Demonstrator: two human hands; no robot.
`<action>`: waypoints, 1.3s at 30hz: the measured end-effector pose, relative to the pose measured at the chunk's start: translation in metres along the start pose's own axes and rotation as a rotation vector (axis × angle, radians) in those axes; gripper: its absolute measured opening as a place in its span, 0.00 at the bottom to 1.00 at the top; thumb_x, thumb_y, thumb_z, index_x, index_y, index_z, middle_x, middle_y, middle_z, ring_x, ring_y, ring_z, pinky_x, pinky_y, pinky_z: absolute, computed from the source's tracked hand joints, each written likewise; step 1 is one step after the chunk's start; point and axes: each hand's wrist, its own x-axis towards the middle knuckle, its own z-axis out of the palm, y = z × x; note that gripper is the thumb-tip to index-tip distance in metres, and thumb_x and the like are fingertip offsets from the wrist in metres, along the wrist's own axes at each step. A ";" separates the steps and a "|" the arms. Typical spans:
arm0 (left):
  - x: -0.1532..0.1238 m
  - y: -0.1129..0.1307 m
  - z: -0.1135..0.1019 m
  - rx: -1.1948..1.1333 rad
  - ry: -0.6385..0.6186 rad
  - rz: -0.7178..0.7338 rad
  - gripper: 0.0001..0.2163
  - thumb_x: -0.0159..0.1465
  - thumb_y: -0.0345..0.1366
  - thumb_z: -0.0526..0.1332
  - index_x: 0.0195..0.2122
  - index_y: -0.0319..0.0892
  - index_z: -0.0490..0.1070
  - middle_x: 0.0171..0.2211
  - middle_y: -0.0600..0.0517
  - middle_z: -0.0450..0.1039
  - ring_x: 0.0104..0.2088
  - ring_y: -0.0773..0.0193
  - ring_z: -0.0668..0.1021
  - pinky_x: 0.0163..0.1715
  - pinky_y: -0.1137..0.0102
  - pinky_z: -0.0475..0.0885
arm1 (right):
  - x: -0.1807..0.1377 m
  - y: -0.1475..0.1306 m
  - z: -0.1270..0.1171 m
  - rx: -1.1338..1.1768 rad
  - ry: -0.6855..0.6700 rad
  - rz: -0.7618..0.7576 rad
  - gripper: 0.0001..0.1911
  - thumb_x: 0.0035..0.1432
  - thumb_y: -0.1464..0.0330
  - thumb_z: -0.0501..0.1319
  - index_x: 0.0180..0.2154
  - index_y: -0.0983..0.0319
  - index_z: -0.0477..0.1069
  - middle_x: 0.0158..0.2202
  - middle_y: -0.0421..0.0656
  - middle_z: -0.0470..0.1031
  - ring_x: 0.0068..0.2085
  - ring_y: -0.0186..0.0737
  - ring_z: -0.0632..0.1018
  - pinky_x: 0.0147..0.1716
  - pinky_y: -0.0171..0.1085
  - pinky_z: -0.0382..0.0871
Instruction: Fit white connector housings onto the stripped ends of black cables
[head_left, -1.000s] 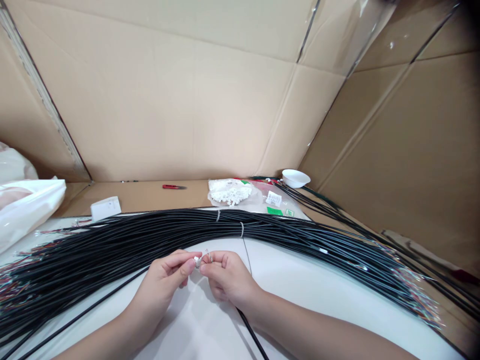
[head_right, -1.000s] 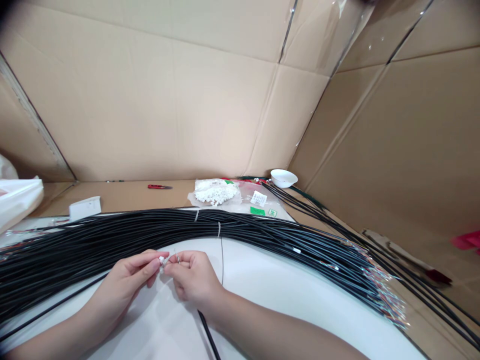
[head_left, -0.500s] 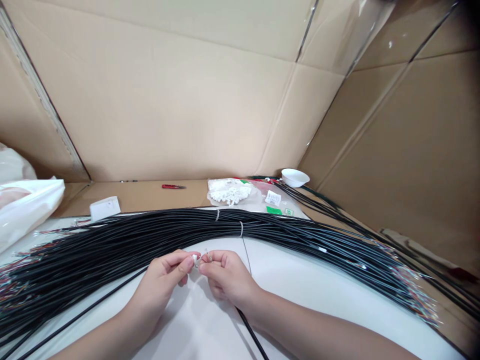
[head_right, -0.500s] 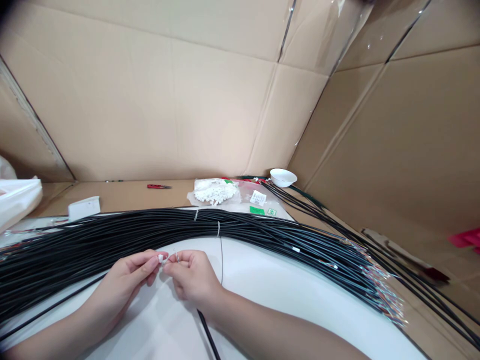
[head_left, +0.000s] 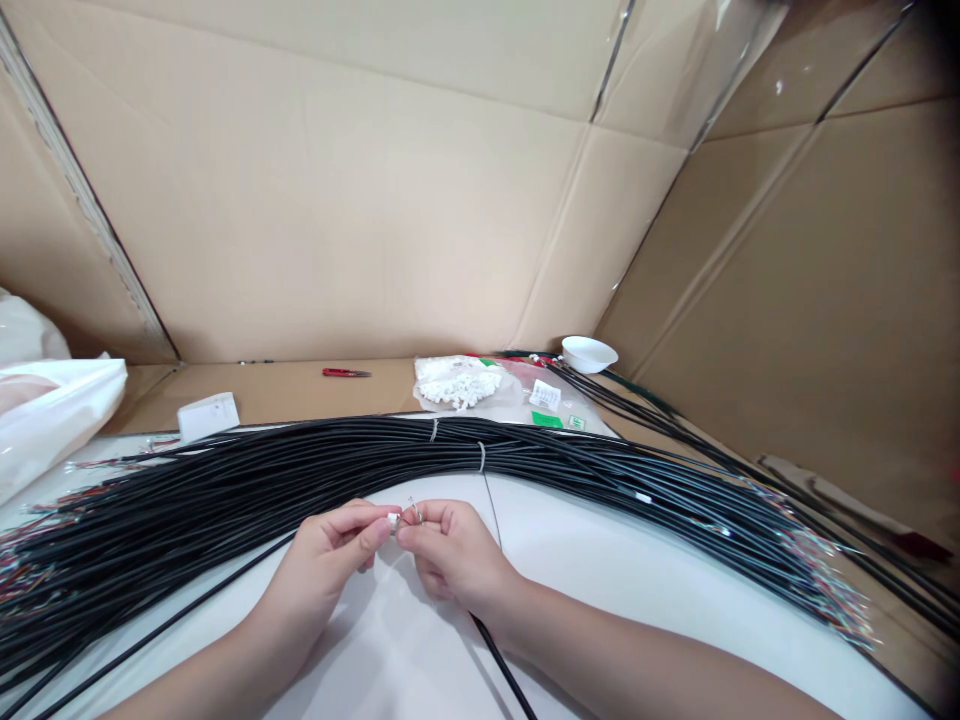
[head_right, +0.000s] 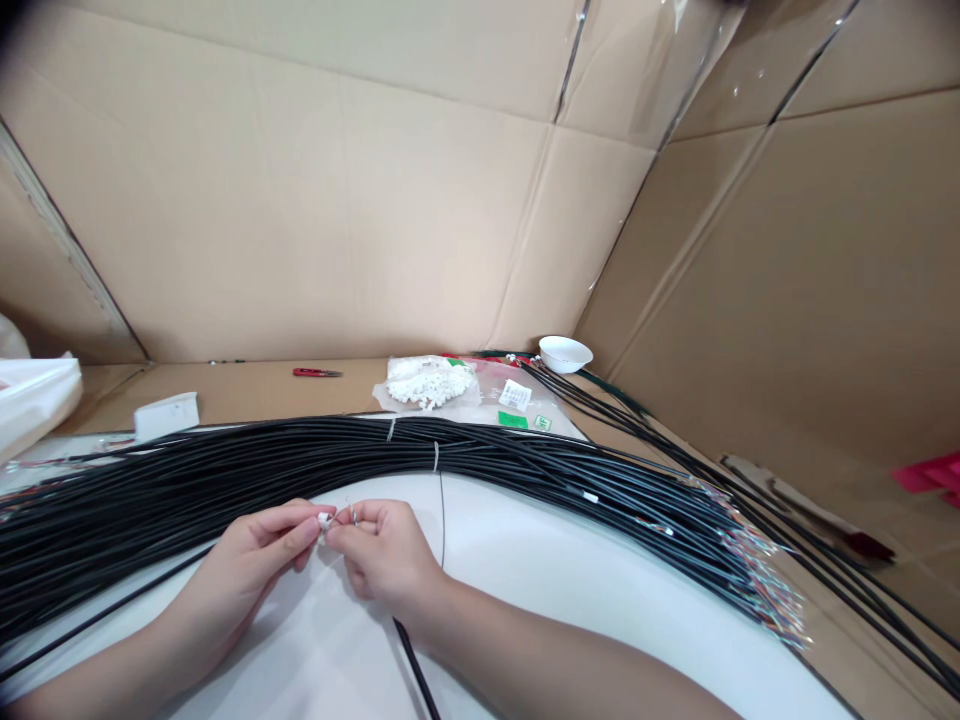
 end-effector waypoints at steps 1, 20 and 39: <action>0.000 0.000 0.000 -0.004 -0.002 -0.003 0.09 0.55 0.38 0.60 0.33 0.43 0.77 0.29 0.51 0.72 0.25 0.66 0.63 0.27 0.72 0.60 | 0.000 0.000 0.000 0.001 -0.002 0.001 0.07 0.41 0.69 0.60 0.21 0.63 0.61 0.07 0.28 0.53 0.09 0.21 0.50 0.09 0.27 0.39; 0.000 -0.001 0.001 -0.075 0.068 -0.020 0.05 0.50 0.36 0.64 0.24 0.41 0.74 0.23 0.53 0.72 0.23 0.68 0.66 0.25 0.73 0.61 | 0.000 0.001 -0.001 0.017 -0.036 -0.011 0.10 0.41 0.68 0.61 0.24 0.62 0.60 0.07 0.26 0.53 0.09 0.21 0.49 0.10 0.27 0.39; -0.001 -0.002 0.000 -0.082 0.037 -0.046 0.05 0.52 0.37 0.62 0.25 0.41 0.73 0.23 0.55 0.69 0.24 0.68 0.64 0.26 0.75 0.60 | -0.001 0.002 0.000 0.032 -0.033 -0.022 0.07 0.42 0.69 0.59 0.22 0.63 0.59 0.09 0.28 0.52 0.11 0.21 0.51 0.11 0.27 0.42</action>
